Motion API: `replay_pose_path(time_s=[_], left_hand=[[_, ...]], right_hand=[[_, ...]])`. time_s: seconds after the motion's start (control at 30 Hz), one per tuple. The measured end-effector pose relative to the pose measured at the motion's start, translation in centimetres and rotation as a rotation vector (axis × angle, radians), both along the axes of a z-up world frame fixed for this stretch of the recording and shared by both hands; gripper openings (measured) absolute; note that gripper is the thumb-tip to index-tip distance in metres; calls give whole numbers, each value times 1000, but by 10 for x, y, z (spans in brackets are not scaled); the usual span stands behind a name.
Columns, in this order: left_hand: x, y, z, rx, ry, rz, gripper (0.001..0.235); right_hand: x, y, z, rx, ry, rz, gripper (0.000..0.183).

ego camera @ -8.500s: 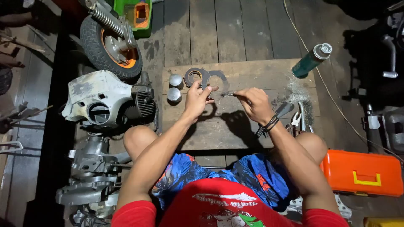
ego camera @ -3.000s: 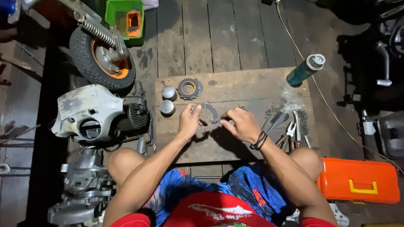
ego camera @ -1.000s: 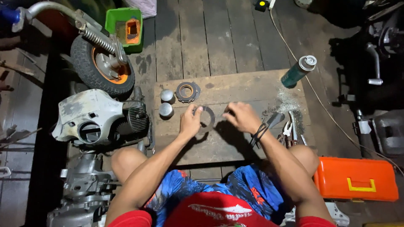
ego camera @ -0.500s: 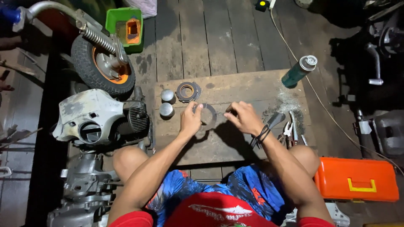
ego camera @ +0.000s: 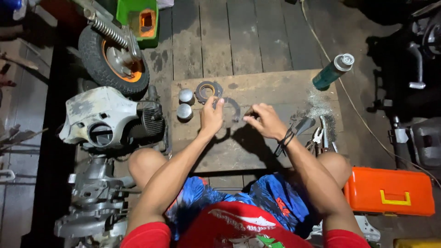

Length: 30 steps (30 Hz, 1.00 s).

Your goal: Filing the edges of circular metal plates to smooth them using a hand file on a workshop floor.

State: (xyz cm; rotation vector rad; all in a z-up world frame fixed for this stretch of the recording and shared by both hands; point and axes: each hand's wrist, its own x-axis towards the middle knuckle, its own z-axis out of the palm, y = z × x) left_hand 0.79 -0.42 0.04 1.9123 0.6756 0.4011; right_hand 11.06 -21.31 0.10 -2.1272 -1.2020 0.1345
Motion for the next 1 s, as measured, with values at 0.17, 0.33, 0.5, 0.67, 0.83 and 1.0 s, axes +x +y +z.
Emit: replay_pose_path(time_s=[0.17, 0.33, 0.5, 0.67, 0.83, 1.0], left_hand=[[-8, 4, 16, 18, -38, 23, 26], [-10, -1, 16, 17, -48, 23, 25], [-12, -8, 16, 2, -4, -20, 25], [-10, -4, 9, 14, 28, -8, 23], [-8, 2, 11, -2, -10, 37, 21], [-6, -1, 0, -66, -31, 32, 23]], right_hand=[[27, -15, -8, -75, -227, -157, 17], [1, 3, 0, 62, -11, -25, 21], [1, 6, 22, -68, -228, -36, 22], [1, 1, 14, -68, -243, -96, 22], [12, -6, -5, -2, -224, -147, 19], [-10, 8, 10, 18, -248, 5, 19]])
